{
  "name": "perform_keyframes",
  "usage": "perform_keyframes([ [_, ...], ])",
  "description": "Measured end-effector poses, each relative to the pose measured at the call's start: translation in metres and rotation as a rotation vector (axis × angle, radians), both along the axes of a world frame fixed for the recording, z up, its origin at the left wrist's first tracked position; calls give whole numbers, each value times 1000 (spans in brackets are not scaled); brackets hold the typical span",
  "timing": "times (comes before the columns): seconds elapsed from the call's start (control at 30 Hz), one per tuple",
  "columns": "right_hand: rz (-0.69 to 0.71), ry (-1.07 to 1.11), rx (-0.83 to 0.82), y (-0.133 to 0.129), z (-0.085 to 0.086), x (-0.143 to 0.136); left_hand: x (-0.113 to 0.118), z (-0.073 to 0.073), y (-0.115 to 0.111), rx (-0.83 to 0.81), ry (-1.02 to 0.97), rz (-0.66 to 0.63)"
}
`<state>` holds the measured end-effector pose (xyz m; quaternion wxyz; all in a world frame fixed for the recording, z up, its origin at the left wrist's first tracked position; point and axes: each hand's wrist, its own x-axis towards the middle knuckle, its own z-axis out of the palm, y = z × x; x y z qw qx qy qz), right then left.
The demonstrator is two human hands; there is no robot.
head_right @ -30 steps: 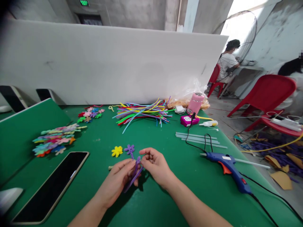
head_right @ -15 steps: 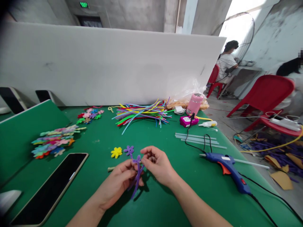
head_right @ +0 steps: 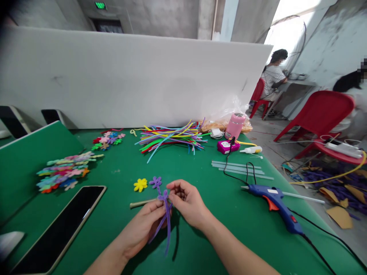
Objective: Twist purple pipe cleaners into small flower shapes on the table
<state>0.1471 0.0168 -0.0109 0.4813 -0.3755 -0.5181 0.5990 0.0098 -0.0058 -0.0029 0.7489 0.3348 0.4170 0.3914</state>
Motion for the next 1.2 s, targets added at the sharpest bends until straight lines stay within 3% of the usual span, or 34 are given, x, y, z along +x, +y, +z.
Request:
perform_keyframes([
  [0.27, -17, -22, -3, 2, 5, 3, -8, -5, 4, 137, 162, 53],
  [0.63, 23, -85, -34, 0, 9, 4, -19, 12, 8, 375, 454, -44],
  [0.77, 36, -73, -64, 3, 8, 7, -18, 11, 9, 287, 414, -67],
  [0.93, 37, -65, -76, 4, 4, 7, -16, 11, 9, 216, 222, -58],
  [1.2, 39, -101, -72, -1, -3, -2, -9, 12, 8, 255, 415, 52],
])
